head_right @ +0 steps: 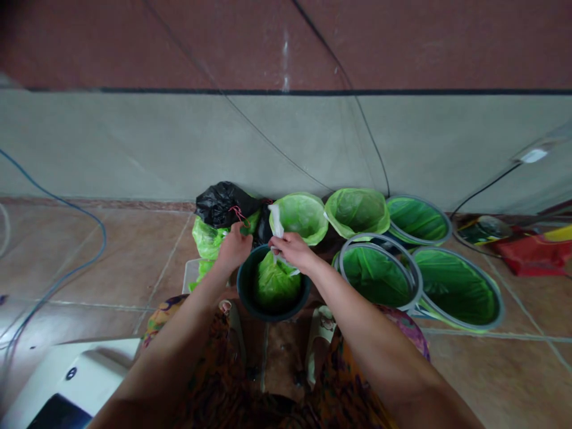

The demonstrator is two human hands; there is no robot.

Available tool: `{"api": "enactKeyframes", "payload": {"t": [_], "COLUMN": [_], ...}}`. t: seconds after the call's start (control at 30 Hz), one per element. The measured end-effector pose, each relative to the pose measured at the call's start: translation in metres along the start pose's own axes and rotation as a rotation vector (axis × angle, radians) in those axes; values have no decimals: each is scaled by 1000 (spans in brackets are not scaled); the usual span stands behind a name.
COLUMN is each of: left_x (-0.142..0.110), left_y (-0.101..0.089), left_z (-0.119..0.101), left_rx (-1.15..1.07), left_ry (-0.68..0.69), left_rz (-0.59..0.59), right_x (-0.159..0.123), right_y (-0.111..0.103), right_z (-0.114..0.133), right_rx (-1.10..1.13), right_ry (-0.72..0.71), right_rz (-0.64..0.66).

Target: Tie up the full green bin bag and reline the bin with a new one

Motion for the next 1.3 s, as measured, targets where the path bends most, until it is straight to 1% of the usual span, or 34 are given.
{"api": "enactKeyframes", "payload": {"t": [0.03,0.07,0.13,0.17,0.2,0.23,0.33,0.43,0.47,0.5,0.57,0.67,0.7,0.77,0.83,0.9,0.97,1.07,1.13,1.2,1.27,1.3], "left_x": [-3,-7,-22,-29,-33,-33,-24,-10,-6,-2,6,15,17,20,22,20,16,6,-1,-7,-15,-19], "left_y": [6,18,48,59,67,70,70,62,58,54,43,29,26,22,21,24,33,53,65,75,86,91], "left_z": [-6,-14,-30,-35,-37,-37,-28,-10,-3,5,18,30,33,37,39,39,37,29,22,14,3,-2], "left_rx": [30,36,-4,-36,-71,-110,-224,-301,-314,-320,-310,-279,-270,-259,-272,-296,-295,-242,-204,-196,-222,-232], "left_ry": [67,159,348,407,429,419,307,170,129,94,53,51,55,57,48,38,42,85,134,208,300,334], "left_rz": [12,77,280,358,401,410,367,309,282,248,172,86,72,56,54,77,131,256,316,362,443,495], "right_x": [-2,-4,-6,-7,-6,-6,-1,2,2,1,-2,-12,-16,-26,-36,-42,-42,-37,-37,-40,-41,-39], "right_y": [1,3,5,5,4,2,-16,-47,-57,-64,-76,-82,-80,-67,-52,-38,-25,-8,6,23,37,39], "right_z": [3,6,11,13,14,14,17,28,30,30,22,8,3,-9,-23,-26,-13,23,43,51,52,51], "right_rx": [36,69,118,131,138,136,69,-131,-216,-304,-491,-771,-839,-904,-900,-856,-784,-685,-655,-637,-616,-604], "right_ry": [-1,-6,-20,-26,-30,-34,-81,-193,-212,-207,-138,-45,-33,7,87,116,31,-202,-337,-416,-440,-433], "right_rz": [6,16,44,55,60,57,-15,-124,-138,-128,-63,75,130,273,428,519,539,486,472,517,566,566]}}
Point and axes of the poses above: each hand's wrist, its own x-axis towards the middle knuckle, its own y-axis out of the palm, z = x × y, the point moved 10 cm from there along x, towards the middle knuckle, and after that the axes turned 7 degrees about -y, right-handed, at the moved point
